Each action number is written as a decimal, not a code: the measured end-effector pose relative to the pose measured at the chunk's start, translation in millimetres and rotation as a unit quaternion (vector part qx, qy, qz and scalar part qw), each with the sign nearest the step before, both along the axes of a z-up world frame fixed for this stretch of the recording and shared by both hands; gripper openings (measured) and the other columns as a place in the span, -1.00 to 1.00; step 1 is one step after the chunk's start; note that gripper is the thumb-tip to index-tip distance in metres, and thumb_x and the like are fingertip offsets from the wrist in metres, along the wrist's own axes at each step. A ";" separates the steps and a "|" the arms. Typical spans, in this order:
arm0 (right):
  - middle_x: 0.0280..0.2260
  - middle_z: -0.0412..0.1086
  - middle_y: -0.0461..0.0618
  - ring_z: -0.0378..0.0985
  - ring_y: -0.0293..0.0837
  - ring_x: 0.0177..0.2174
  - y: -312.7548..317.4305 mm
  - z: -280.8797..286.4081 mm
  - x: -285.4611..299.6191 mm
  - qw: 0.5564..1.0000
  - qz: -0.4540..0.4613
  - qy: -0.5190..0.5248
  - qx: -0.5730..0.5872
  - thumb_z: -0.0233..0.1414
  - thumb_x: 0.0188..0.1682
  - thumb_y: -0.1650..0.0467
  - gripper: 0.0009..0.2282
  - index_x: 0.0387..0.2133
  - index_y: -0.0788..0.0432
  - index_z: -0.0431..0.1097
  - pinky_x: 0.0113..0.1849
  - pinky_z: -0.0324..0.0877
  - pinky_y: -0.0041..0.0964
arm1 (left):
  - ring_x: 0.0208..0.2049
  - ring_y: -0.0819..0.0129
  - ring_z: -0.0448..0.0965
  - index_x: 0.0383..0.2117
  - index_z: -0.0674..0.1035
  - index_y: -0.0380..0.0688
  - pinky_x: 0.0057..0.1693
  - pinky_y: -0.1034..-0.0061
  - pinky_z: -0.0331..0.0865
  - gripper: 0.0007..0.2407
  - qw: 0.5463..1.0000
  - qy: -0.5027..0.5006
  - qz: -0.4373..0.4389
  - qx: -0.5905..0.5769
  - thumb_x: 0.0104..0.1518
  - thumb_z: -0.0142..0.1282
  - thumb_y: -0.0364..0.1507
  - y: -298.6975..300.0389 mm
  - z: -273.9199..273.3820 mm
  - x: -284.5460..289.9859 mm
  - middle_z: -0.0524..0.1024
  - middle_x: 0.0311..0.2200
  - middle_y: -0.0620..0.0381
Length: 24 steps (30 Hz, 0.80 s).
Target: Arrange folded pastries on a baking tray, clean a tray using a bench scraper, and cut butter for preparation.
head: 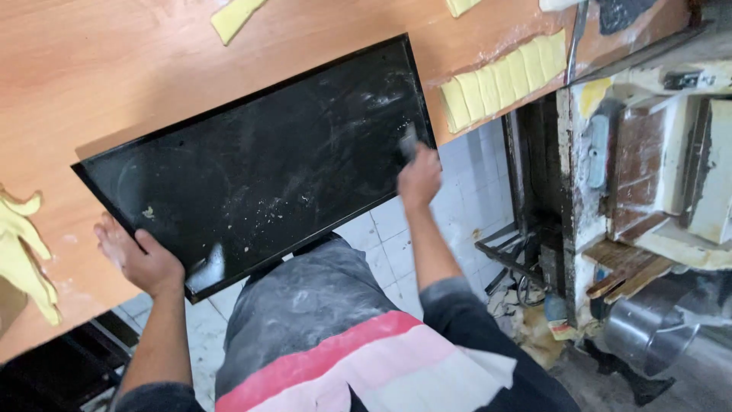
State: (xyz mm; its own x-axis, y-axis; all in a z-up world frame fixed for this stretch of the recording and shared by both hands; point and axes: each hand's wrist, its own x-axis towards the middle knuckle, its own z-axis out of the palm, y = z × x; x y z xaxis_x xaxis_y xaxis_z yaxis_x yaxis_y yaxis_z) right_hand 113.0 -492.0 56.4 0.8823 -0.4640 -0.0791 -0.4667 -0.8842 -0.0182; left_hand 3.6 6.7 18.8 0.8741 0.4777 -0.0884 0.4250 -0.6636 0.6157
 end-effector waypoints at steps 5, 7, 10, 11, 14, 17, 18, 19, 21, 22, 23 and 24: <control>-0.18 0.41 0.12 0.46 0.19 -0.14 86.5 12.7 -56.0 0.975 0.158 -0.007 0.155 -0.03 -0.13 0.52 -0.65 -0.05 0.04 0.46 -0.14 0.41 0.05 | 0.52 -0.22 0.01 0.46 0.21 -0.37 0.55 0.00 -0.22 -0.52 1.000 -0.013 -0.009 -0.002 0.42 -0.11 -0.43 -7.5 3.1 3.2 0.16 0.48 -0.23; -0.19 0.44 0.11 0.49 0.16 -0.12 90.2 35.2 -20.5 0.951 0.220 -0.019 0.216 -0.05 -0.12 0.51 -0.66 -0.06 0.04 0.46 -0.10 0.43 0.03 | 0.51 -0.23 0.00 0.45 0.22 -0.38 0.55 -0.01 -0.22 -0.52 0.999 -0.035 -0.009 0.010 0.43 -0.10 -0.43 -4.6 0.8 14.3 0.16 0.48 -0.25; -0.13 0.52 0.14 0.50 0.18 -0.07 44.0 37.2 77.7 0.978 0.085 -0.030 0.186 -0.04 -0.02 0.43 -0.75 -0.17 0.02 0.58 -0.03 0.40 0.04 | 0.48 -0.22 0.03 0.42 0.23 -0.38 0.53 0.00 -0.19 -0.49 0.999 -0.034 0.000 0.027 0.37 -0.03 -0.42 -8.5 2.9 30.1 0.18 0.44 -0.25; -0.18 0.45 0.24 0.47 0.25 -0.13 14.3 17.6 98.1 0.989 0.114 -0.051 0.085 -0.03 -0.03 0.44 -0.83 -0.23 0.15 0.48 -0.09 0.38 0.12 | 0.48 -0.22 0.03 0.41 0.24 -0.39 0.53 0.00 -0.19 -0.48 0.999 -0.021 -0.009 0.026 0.34 -0.01 -0.43 -8.1 6.3 24.3 0.19 0.43 -0.23; -0.21 0.39 0.29 0.44 0.31 -0.18 -5.1 -4.2 140.0 0.986 0.151 -0.074 -0.002 -0.03 -0.04 0.47 -0.84 -0.22 0.24 0.41 -0.16 0.37 0.21 | 0.49 -0.20 0.04 0.41 0.24 -0.40 0.52 0.00 -0.19 -0.48 1.000 -0.004 -0.012 0.027 0.32 0.00 -0.45 -8.3 -3.9 7.3 0.19 0.44 -0.21; -0.19 0.40 0.23 0.46 0.24 -0.16 59.8 13.4 149.3 0.987 0.153 -0.033 0.023 -0.01 -0.08 0.52 -0.78 -0.15 0.21 0.43 -0.18 0.41 0.14 | 0.51 -0.16 0.03 0.42 0.23 -0.38 0.54 0.02 -0.19 -0.49 0.999 -0.020 -0.005 0.025 0.34 -0.02 -0.45 -1.5 -7.3 9.8 0.18 0.46 -0.19; -0.19 0.39 0.22 0.48 0.18 -0.17 81.7 26.2 136.7 0.989 0.141 0.028 0.030 0.02 -0.11 0.54 -0.74 -0.13 0.22 0.43 -0.18 0.45 0.07 | 0.52 -0.13 0.03 0.42 0.24 -0.37 0.55 0.03 -0.20 -0.50 1.000 -0.022 -0.012 0.015 0.35 -0.03 -0.46 -1.9 -6.4 9.7 0.18 0.47 -0.17; -0.19 0.39 0.22 0.48 0.18 -0.17 113.3 44.2 110.1 0.989 0.144 0.027 0.027 0.02 -0.11 0.54 -0.74 -0.13 0.22 0.43 -0.18 0.45 0.07 | 0.52 -0.13 0.03 0.42 0.24 -0.37 0.55 0.03 -0.20 -0.50 1.000 -0.024 -0.009 0.012 0.35 -0.03 -0.46 -4.0 -0.1 12.2 0.18 0.47 -0.17; -0.14 0.42 0.14 0.49 0.10 -0.13 174.6 80.3 51.0 0.945 0.230 0.214 0.092 0.09 -0.09 0.50 -0.78 -0.15 0.17 0.46 -0.15 0.50 -0.05 | 0.51 -0.12 0.01 0.42 0.23 -0.37 0.54 0.02 -0.22 -0.49 1.000 -0.011 0.002 0.002 0.35 -0.05 -0.45 -7.3 13.0 18.0 0.18 0.47 -0.16; -0.14 0.42 0.14 0.49 0.10 -0.13 175.9 73.9 19.7 0.947 0.222 0.214 0.089 0.09 -0.09 0.50 -0.78 -0.15 0.17 0.46 -0.15 0.50 -0.05 | 0.51 -0.12 0.01 0.42 0.23 -0.37 0.54 0.02 -0.22 -0.49 1.000 -0.011 -0.005 -0.003 0.35 -0.05 -0.45 -9.0 15.5 12.7 0.18 0.47 -0.16; -0.11 0.42 0.10 0.46 0.08 -0.08 178.3 64.5 -4.8 0.921 0.277 0.241 0.128 0.09 -0.12 0.50 -0.70 -0.08 0.14 0.45 -0.11 0.47 -0.03 | 0.51 -0.13 0.00 0.42 0.22 -0.37 0.54 0.02 -0.23 -0.49 1.000 -0.009 -0.005 -0.003 0.35 -0.06 -0.44 -9.7 15.1 14.8 0.18 0.47 -0.16; -0.08 0.43 0.07 0.44 0.05 -0.02 181.2 53.9 -28.3 0.890 0.331 0.266 0.165 0.08 -0.16 0.50 -0.63 -0.01 0.11 0.43 -0.06 0.43 0.00 | 0.51 -0.14 -0.01 0.42 0.22 -0.37 0.53 0.02 -0.23 -0.49 1.000 -0.007 -0.005 -0.003 0.35 -0.08 -0.43 -10.4 14.1 17.6 0.17 0.47 -0.17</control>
